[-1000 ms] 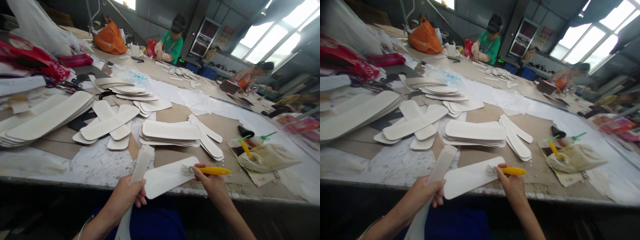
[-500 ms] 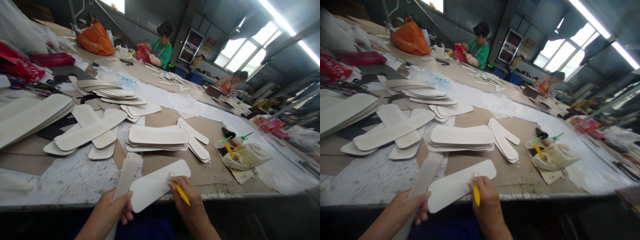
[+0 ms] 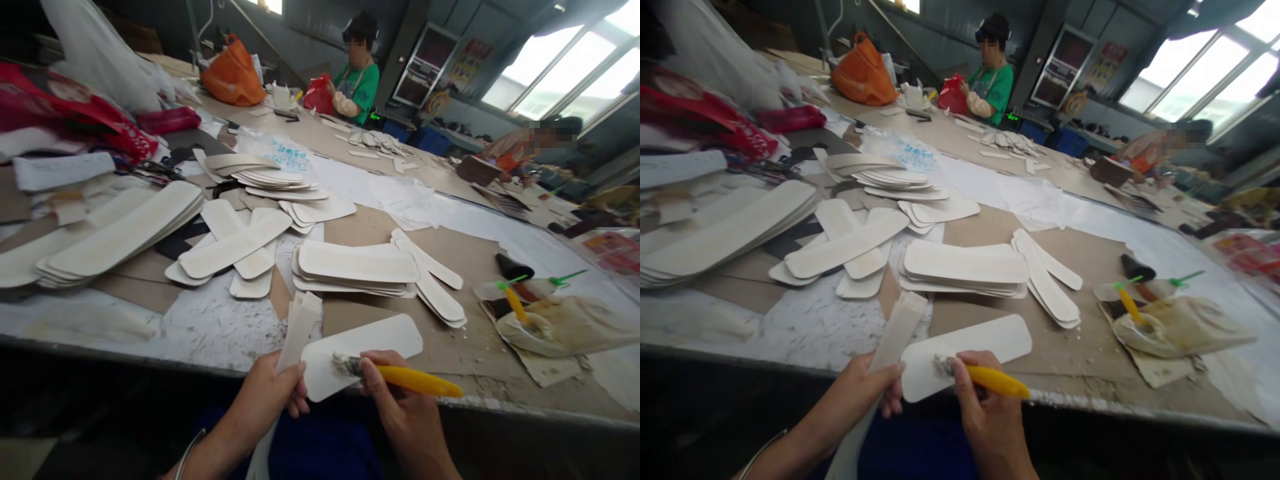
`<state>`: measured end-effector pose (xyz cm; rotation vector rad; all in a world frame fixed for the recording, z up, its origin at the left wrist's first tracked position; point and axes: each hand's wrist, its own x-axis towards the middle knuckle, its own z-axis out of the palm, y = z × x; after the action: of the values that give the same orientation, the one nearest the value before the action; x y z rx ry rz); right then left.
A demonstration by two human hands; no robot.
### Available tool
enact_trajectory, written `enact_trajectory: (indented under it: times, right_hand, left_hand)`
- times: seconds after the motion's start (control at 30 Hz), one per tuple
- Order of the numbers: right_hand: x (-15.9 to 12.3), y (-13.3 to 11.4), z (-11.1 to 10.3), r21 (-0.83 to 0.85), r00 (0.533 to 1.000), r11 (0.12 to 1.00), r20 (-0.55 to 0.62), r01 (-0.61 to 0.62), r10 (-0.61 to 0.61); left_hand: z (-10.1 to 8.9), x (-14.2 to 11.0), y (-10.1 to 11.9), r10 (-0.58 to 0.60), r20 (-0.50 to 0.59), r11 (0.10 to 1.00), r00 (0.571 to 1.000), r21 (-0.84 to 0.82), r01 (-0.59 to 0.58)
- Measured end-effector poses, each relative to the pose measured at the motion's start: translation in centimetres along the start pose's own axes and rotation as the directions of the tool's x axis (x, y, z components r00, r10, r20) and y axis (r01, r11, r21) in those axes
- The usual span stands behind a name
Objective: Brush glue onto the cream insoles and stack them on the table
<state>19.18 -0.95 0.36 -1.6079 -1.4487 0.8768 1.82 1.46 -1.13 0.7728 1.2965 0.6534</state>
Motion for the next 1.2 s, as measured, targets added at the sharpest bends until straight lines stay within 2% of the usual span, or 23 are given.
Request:
enact_trajectory:
  times: [0.1, 0.13, 0.23, 0.3, 0.43, 0.47, 0.53, 0.63, 0.7, 0.77, 0.83, 0.93, 1.03, 1.13, 1.2]
  right_hand:
    - [0.1, 0.0, 0.5, 0.078, 0.994, 0.995, 0.093, -0.069, 0.062]
    - [0.3, 0.2, 0.5, 0.069, 0.995, 0.995, 0.08, -0.069, 0.063]
    - [0.9, 0.5, -0.1, -0.053, 0.996, 0.998, -0.086, -0.024, 0.019]
    - [1.1, 0.1, -0.5, -0.079, 0.992, 0.996, -0.121, -0.039, 0.029]
    - [1.0, 0.0, 0.0, 0.066, 0.992, 0.992, 0.07, -0.11, 0.105]
    - [1.2, 0.4, 0.0, 0.065, 0.993, 0.994, 0.075, -0.091, 0.086]
    - [1.8, 1.7, -0.8, -0.051, 1.0, 0.999, -0.006, -0.015, 0.015]
    - [3.1, 3.7, -4.1, -0.359, 0.98, 0.933, -0.182, 0.006, -0.077]
    - [3.8, 4.4, -6.6, -0.492, 0.956, 0.87, -0.248, 0.016, -0.157]
    - [4.2, 4.5, -8.4, -0.574, 0.93, 0.815, -0.249, 0.084, -0.271]
    - [4.3, 4.6, -9.1, -0.632, 0.902, 0.754, -0.199, 0.181, -0.383]
    - [3.5, 4.7, -7.7, -0.666, 0.901, 0.692, -0.07, 0.277, -0.428]
    - [1.7, 3.9, -4.3, -0.587, 0.911, 0.731, 0.029, 0.348, -0.411]
    - [-0.4, 2.0, -0.8, -0.265, 0.912, 0.874, 0.075, 0.407, -0.402]
    - [-1.2, 0.8, 0.4, -0.031, 0.951, 0.954, 0.092, 0.299, -0.295]
  left_hand:
    - [0.0, 0.2, -0.3, -0.011, 0.001, 1.0, 1.0, -0.012, 0.011]
    - [0.0, 0.3, -0.4, -0.013, -0.001, 1.0, 1.0, -0.016, 0.013]
    - [0.0, 0.4, -0.7, -0.014, -0.006, 1.0, 1.0, -0.022, 0.014]
    - [0.0, 0.3, -0.5, -0.016, -0.006, 1.0, 1.0, -0.02, 0.016]
    - [0.1, 0.1, 0.0, -0.014, -0.013, 1.0, 1.0, -0.01, 0.014]
    - [0.1, 0.0, 0.0, -0.013, -0.016, 1.0, 1.0, -0.007, 0.013]
    - [0.0, 0.1, -0.1, -0.013, -0.019, 1.0, 1.0, -0.004, 0.013]
    - [0.0, 0.4, -0.6, -0.031, -0.015, 0.999, 0.999, 0.006, 0.031]
    - [0.0, 0.5, -0.9, -0.036, -0.033, 0.999, 0.999, 0.012, 0.037]
    - [0.0, 0.6, -1.1, -0.025, -0.044, 0.999, 0.999, 0.023, 0.026]
    - [0.0, 0.6, -1.1, -0.013, -0.057, 0.999, 0.998, 0.035, 0.015]
    - [0.0, 0.5, -1.2, -0.003, -0.059, 0.999, 0.998, 0.046, 0.006]
    - [0.1, 0.5, -1.3, 0.005, -0.058, 0.999, 0.998, 0.044, -0.003]
    - [0.2, 0.6, -1.4, 0.01, -0.091, 0.999, 0.996, 0.043, -0.006]
    - [0.2, 0.8, -1.5, 0.003, -0.073, 0.999, 0.997, 0.035, 0.0]
